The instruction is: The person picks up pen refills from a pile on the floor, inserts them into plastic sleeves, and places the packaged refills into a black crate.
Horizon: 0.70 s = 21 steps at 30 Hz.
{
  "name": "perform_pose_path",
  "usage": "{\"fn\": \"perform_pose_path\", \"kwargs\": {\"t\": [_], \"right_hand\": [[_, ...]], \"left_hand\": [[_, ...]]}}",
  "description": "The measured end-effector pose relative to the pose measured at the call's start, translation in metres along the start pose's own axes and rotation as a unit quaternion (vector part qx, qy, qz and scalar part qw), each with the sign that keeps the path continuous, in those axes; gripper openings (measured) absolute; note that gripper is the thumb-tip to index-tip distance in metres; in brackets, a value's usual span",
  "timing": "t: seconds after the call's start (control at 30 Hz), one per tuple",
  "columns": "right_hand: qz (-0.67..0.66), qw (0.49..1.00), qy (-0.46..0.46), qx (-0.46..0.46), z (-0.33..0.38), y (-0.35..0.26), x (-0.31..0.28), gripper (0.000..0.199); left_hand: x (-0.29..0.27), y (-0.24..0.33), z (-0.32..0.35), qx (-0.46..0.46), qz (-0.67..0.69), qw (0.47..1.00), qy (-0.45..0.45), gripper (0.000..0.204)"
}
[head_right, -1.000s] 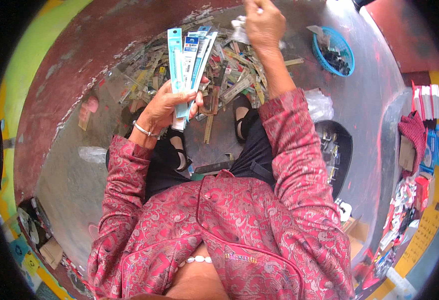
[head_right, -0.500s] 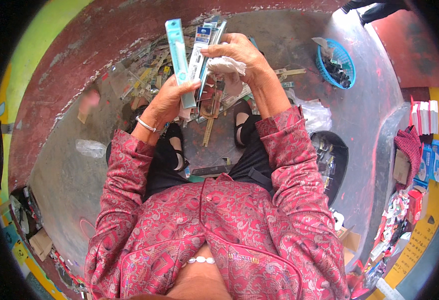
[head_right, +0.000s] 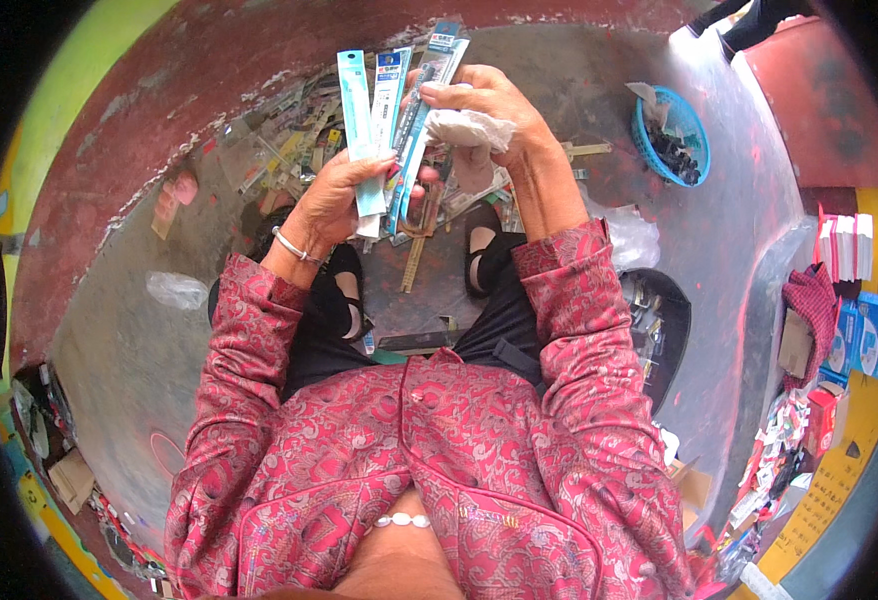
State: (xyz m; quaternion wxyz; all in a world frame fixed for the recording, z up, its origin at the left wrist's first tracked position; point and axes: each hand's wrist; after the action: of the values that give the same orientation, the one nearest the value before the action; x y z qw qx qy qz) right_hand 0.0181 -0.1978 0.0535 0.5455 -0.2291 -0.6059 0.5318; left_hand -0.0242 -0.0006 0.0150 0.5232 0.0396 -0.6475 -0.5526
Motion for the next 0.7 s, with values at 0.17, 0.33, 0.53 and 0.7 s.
{"fn": "perform_pose_path", "kwargs": {"t": [0.17,0.33,0.53,0.7], "right_hand": [[-0.078,0.996,-0.051,-0.011,0.000,-0.002,0.005,0.034],[-0.051,0.998,-0.029,0.021,-0.003,0.003,0.001,0.034],[0.146,0.965,0.182,-0.117,-0.011,0.008,0.004,0.031],[0.385,0.775,0.212,-0.454,-0.006,0.016,0.043,0.009]], "left_hand": [[0.007,0.003,-0.001,0.012,0.076,0.996,-0.035,0.051],[0.011,0.004,0.000,0.003,0.029,0.999,-0.019,0.046],[0.003,-0.003,-0.002,0.009,-0.025,0.998,0.061,0.044],[0.012,-0.009,-0.004,-0.003,-0.054,0.992,0.115,0.035]]}}
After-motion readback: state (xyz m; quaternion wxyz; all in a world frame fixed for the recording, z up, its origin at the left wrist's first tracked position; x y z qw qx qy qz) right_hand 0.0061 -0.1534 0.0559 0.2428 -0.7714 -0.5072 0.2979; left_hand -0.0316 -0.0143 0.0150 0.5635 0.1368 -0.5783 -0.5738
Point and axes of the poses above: each hand's wrist, its own z-axis away from the middle knuckle, its own x-axis out of the palm, y = z × x, and after that the axes turned 8 degrees about -z, right-handed
